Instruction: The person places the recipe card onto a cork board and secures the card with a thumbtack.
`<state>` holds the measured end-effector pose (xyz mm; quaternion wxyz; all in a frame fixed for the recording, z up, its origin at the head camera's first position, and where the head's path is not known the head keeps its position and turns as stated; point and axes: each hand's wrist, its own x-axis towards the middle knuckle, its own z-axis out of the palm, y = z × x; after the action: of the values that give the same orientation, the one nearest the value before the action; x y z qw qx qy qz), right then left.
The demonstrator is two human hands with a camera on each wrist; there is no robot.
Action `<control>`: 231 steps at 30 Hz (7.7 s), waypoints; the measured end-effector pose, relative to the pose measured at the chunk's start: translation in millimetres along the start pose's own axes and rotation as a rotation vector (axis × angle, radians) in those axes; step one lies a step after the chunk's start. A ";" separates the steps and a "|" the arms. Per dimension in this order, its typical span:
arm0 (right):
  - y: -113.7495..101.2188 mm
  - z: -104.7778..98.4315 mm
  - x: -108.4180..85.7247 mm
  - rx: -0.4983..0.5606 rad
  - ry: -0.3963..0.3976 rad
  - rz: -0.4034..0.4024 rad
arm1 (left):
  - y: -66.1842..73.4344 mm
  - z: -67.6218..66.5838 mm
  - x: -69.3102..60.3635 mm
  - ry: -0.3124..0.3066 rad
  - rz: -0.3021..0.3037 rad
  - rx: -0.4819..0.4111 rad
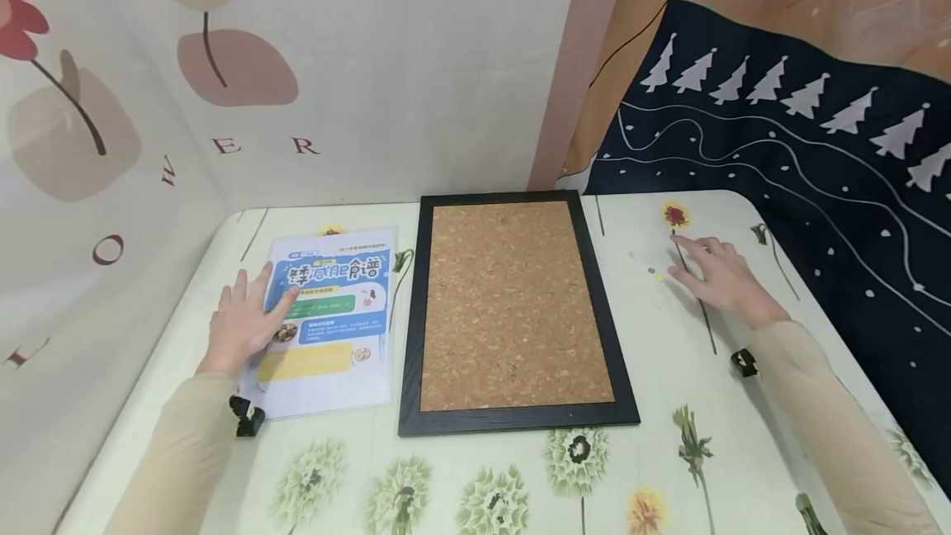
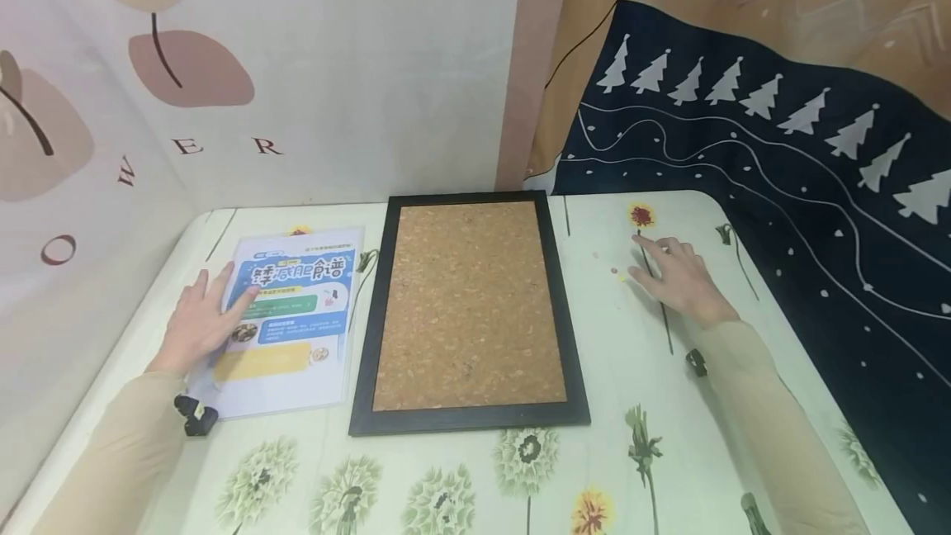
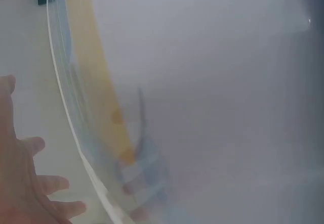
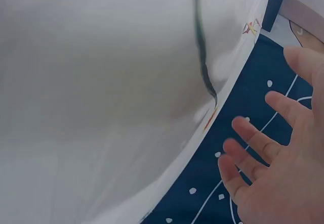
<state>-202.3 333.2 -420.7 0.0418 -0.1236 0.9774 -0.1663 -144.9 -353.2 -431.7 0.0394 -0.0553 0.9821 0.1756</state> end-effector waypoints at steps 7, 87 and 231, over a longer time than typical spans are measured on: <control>-2.4 3.0 4.6 0.183 -0.077 -0.004 | -13.7 -3.5 -2.4 0.009 -0.014 -0.109; -4.5 8.5 13.3 0.454 -0.097 0.162 | 7.3 -70.5 -5.6 0.044 0.195 -1.476; -191.4 54.6 193.2 0.518 -0.073 0.020 | 196.9 53.2 33.6 -0.349 0.333 0.014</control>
<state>-338.6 91.7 -415.8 0.1092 -0.1048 0.9012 -0.4061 -199.2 -154.2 -417.7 0.1794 0.1388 0.9572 0.1798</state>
